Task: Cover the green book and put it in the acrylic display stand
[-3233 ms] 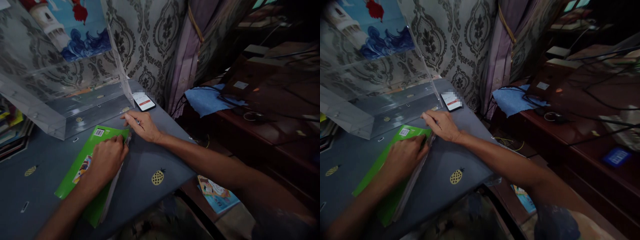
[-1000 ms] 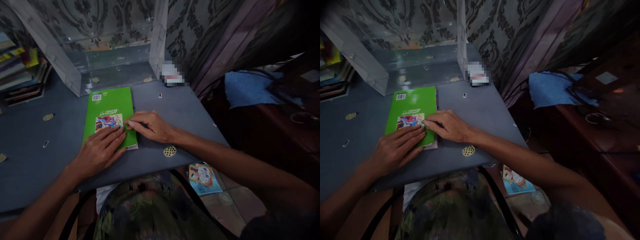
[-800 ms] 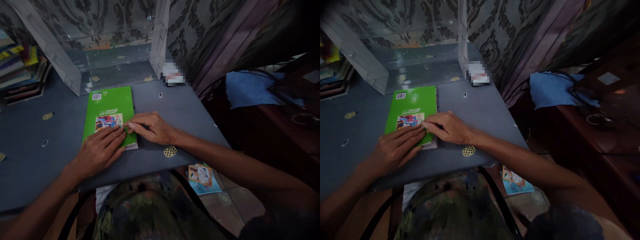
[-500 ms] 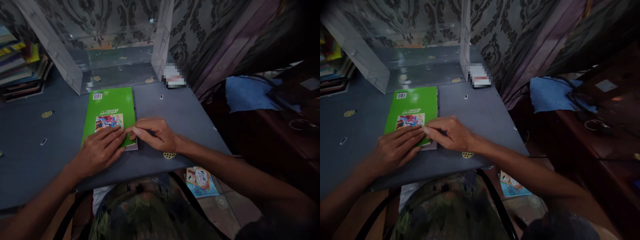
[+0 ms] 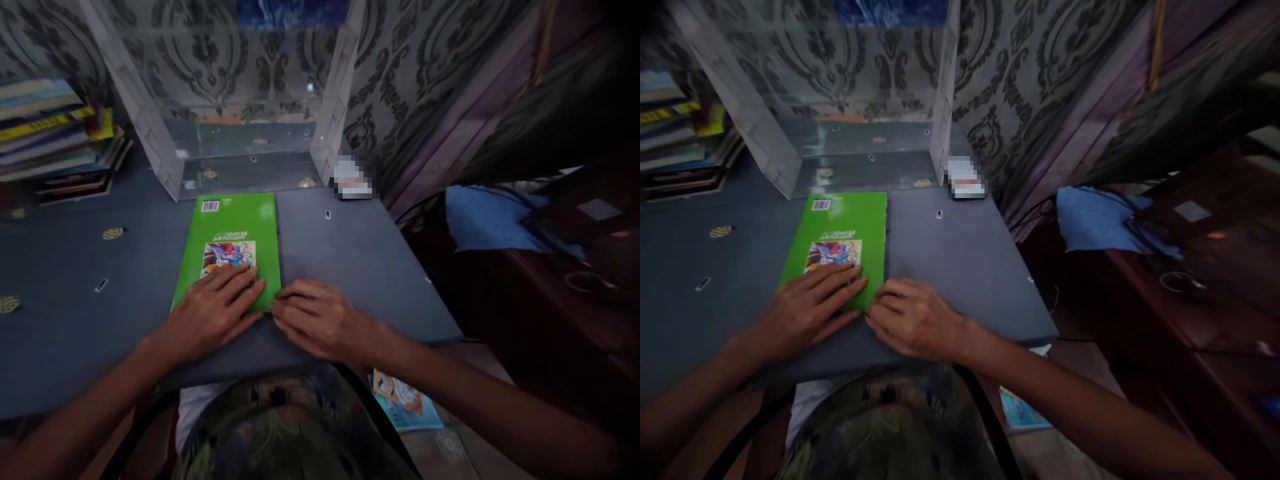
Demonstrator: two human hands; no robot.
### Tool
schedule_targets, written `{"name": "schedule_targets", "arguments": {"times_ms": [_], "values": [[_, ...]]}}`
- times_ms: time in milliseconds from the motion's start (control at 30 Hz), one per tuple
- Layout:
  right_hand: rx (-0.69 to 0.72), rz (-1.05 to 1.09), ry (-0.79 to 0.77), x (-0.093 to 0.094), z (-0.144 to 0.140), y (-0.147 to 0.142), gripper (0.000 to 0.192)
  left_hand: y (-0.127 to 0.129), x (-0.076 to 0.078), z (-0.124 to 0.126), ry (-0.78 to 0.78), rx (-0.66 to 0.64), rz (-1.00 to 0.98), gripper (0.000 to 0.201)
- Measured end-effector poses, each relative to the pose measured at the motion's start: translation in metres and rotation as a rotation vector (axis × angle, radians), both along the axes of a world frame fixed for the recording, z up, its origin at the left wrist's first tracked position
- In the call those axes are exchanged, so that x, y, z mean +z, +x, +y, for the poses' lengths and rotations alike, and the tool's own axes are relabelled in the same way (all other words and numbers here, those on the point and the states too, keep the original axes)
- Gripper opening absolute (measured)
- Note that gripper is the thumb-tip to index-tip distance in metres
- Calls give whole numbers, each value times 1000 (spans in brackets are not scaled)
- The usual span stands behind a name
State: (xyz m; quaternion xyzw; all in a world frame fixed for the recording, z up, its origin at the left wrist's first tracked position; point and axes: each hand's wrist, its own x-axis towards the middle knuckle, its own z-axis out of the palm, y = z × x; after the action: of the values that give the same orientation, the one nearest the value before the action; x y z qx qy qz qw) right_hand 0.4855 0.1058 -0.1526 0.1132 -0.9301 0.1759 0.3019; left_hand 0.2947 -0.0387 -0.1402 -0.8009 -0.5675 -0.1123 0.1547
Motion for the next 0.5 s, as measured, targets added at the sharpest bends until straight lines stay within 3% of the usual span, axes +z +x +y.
{"name": "schedule_targets", "arguments": {"times_ms": [300, 500], "values": [[-78, -17, -14, 2, -9, 12, 16, 15, -11, -24, 12, -14, 49, 41], [-119, -13, 17, 3, -12, 12, 16, -14, -11, -55, 15, 37, 20, 42]]}}
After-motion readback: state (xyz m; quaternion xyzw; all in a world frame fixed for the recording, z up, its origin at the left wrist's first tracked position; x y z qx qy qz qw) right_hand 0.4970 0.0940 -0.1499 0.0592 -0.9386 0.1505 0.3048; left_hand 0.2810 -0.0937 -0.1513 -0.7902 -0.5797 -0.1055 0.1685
